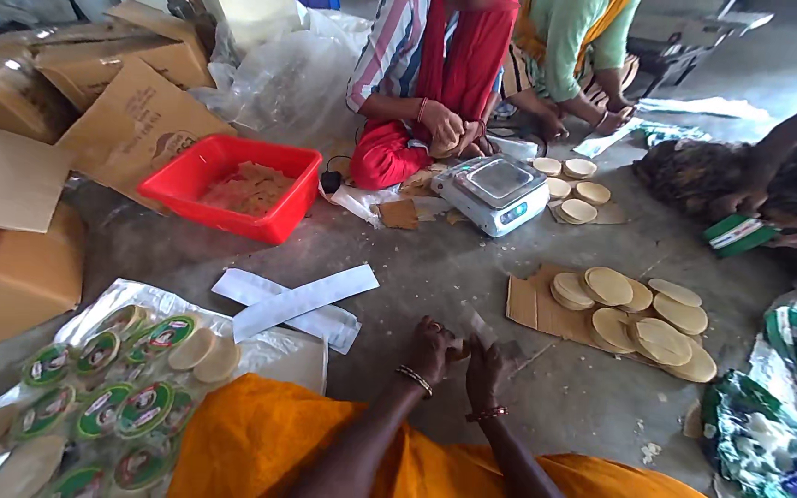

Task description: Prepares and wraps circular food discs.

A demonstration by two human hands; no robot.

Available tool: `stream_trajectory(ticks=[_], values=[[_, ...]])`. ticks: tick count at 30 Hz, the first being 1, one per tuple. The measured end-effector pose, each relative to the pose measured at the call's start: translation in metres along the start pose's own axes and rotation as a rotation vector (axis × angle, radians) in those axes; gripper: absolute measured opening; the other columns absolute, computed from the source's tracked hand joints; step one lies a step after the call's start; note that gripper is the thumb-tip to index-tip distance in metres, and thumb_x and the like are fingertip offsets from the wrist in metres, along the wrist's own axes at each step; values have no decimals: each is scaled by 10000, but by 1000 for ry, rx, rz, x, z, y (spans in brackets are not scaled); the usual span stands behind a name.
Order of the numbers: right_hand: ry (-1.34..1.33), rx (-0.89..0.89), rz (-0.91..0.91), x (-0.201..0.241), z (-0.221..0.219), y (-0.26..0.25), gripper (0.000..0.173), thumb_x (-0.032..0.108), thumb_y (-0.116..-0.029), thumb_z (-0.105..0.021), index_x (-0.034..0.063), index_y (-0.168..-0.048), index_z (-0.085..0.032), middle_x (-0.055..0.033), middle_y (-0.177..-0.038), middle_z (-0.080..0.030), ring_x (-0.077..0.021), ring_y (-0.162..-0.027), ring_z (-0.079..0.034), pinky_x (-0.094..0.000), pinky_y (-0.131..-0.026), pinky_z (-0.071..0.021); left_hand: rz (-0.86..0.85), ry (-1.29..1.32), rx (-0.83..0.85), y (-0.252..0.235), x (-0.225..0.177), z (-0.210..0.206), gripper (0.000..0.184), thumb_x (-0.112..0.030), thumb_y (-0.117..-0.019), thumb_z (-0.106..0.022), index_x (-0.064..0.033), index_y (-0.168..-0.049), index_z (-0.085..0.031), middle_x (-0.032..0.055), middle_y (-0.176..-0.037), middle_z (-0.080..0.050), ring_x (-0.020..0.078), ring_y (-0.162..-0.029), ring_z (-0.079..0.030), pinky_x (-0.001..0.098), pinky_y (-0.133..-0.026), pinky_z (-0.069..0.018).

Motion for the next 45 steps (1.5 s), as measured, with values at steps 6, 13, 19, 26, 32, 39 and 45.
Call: stream_trajectory(ticks=[6,13,19,26,32,39,45], values=[[59,-4,115,11,3,9,313,-10,-1014,-514,-48,-1287,-663,-252,-1084,-727,-400,-946,-722,-561,-869,-560,56,250,-175,-3,15,-14,284,-257,-942,-719,-66,-1148,-759,149,-1197,-704,339,-1255,-574,489,-1116,-416],[134,-2,299,9,-2,15,404,-94,-941,-493,-57,-1311,-653,-240,-1318,-665,-442,-1214,-649,-594,-988,-529,73,527,-286,-6,11,-31,282,-135,-903,-748,31,-1130,-732,228,-1179,-671,336,-1163,-621,436,-1050,-485],[144,42,426,6,-7,16,387,-127,-906,-510,-27,-1210,-726,-237,-1320,-664,-448,-1276,-606,-565,-1051,-513,120,573,-290,-5,16,-31,522,-33,-840,-770,115,-1301,-575,277,-1244,-639,345,-1183,-632,424,-1062,-496],[484,254,556,20,-7,22,602,-165,-823,-519,58,-1364,-664,-236,-1458,-565,-480,-1375,-500,-639,-1102,-427,113,662,-349,-9,20,-33,633,14,-869,-716,85,-1418,-409,268,-1214,-641,333,-1097,-671,446,-980,-552],[572,458,492,54,-11,23,526,-167,-821,-573,15,-1301,-691,-250,-1473,-545,-478,-1413,-453,-658,-1149,-349,106,725,-320,-8,21,-39,531,-16,-962,-585,52,-1455,-397,228,-1106,-666,318,-1011,-669,463,-929,-555],[345,477,319,65,19,-28,316,-83,-933,-608,-27,-1233,-693,-240,-1201,-686,-404,-1070,-689,-553,-923,-564,87,621,-312,-13,26,-48,807,75,-757,-796,78,-1452,-384,269,-1176,-658,354,-1091,-670,466,-986,-542],[633,739,390,55,2,-38,229,93,-887,-767,89,-1116,-781,-204,-1136,-685,-431,-1136,-601,-585,-971,-498,69,672,-303,-14,25,-46,827,80,-771,-770,58,-1483,-349,246,-1116,-663,339,-1041,-673,467,-957,-553]])
Point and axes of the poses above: each hand's wrist, its own y-axis away from the middle knuckle, its own z-axis out of the back of the hand, x = y × z, the point moved 7 cm from there along -y, towards the middle knuckle
